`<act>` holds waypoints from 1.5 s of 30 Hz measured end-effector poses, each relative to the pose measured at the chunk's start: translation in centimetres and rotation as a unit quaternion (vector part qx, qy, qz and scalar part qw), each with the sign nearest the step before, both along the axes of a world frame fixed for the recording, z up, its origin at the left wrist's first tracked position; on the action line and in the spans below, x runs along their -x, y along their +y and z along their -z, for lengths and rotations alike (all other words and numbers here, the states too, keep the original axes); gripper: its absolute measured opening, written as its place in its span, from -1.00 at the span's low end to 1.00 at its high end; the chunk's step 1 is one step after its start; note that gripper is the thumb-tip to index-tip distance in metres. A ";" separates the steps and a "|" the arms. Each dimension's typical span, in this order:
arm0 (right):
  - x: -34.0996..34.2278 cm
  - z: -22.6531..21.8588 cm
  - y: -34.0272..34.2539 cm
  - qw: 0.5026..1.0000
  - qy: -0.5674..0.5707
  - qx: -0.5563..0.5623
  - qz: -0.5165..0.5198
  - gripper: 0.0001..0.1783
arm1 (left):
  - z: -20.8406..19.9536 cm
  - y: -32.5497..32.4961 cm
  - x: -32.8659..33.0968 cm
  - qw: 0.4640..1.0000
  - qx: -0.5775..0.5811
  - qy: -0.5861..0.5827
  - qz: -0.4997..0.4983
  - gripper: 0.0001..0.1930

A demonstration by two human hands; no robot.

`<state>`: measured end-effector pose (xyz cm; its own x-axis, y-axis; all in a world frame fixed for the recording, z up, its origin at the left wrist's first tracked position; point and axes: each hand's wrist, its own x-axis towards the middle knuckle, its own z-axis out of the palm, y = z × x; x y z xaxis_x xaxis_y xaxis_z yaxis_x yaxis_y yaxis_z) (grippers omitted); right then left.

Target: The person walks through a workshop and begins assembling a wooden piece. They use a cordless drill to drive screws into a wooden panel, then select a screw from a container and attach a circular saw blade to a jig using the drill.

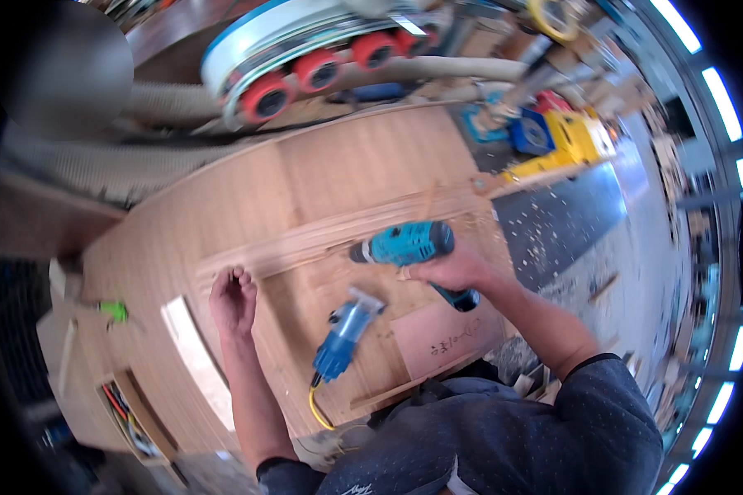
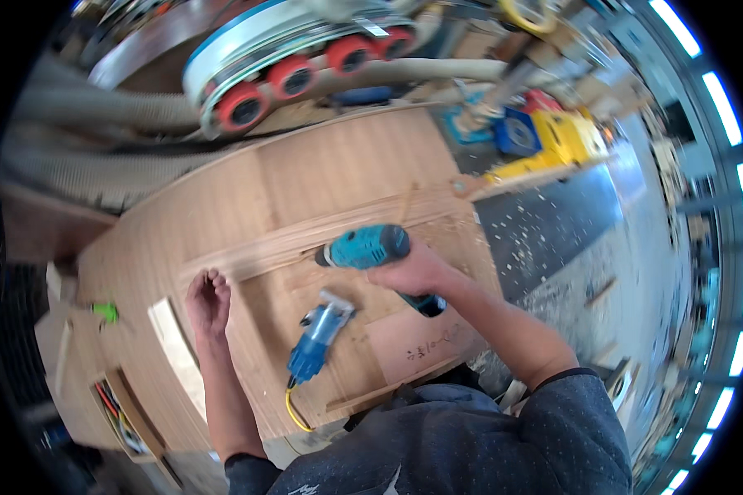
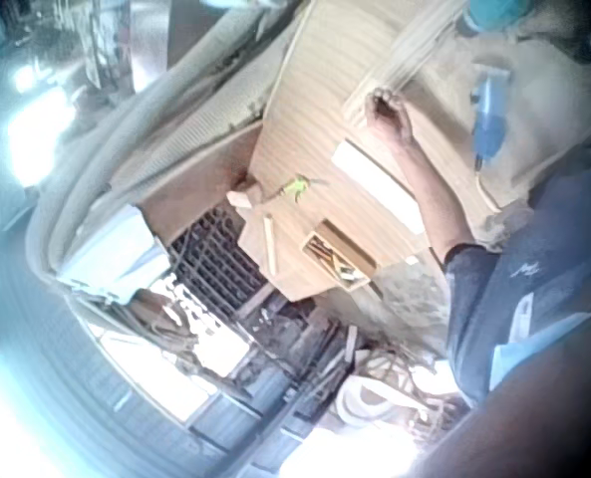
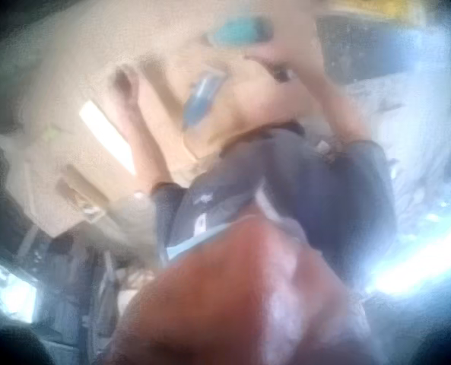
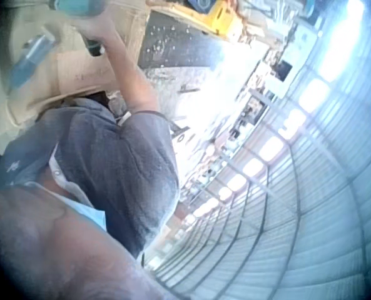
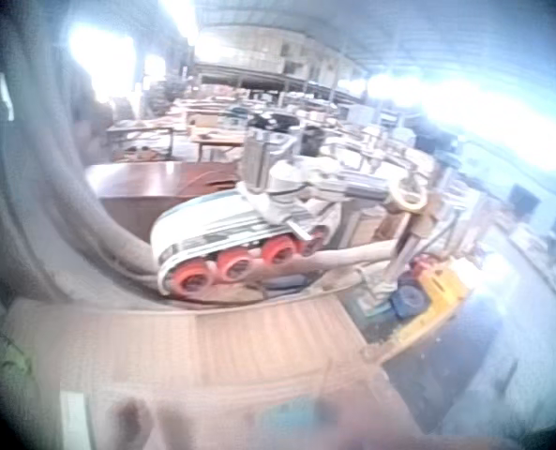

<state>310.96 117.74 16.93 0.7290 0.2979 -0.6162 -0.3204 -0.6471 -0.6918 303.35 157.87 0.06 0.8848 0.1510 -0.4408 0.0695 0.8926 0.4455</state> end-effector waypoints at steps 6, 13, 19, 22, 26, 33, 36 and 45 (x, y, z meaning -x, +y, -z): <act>9.0 2.2 -15.9 0.990 0.039 -0.002 0.133 -0.70 | -2.0 -11.6 -1.7 0.991 0.053 -0.001 0.119 -0.86; 16.9 4.2 -31.2 0.975 0.002 -0.080 0.209 -0.61 | -5.1 -35.6 -1.4 0.965 -0.069 0.151 0.201 -0.84; 23.0 6.8 -46.7 0.966 0.030 -0.054 0.251 -0.48 | -2.3 -53.5 1.6 0.898 0.195 0.096 0.382 -0.86; 28.3 6.6 -54.6 0.938 -0.095 -0.054 0.328 -0.53 | -5.1 -65.5 0.7 0.896 0.074 0.161 0.408 -0.85; 33.3 6.2 -62.9 0.872 -0.029 -0.079 0.482 -0.68 | -9.3 -78.8 -0.1 0.891 -0.017 0.219 0.398 -0.85; 36.0 6.9 -69.5 0.767 -0.051 -0.097 0.633 -0.71 | -5.6 -88.4 -3.1 0.843 0.113 0.120 0.512 -0.85; 34.9 7.3 -71.8 0.767 -0.054 -0.095 0.632 -0.68 | -8.7 -93.6 -6.1 0.866 0.017 0.114 0.486 -0.81; 24.4 5.6 -80.4 0.799 -0.044 -0.045 0.598 -0.76 | -16.6 -106.2 -22.6 0.887 0.029 0.006 0.461 -0.87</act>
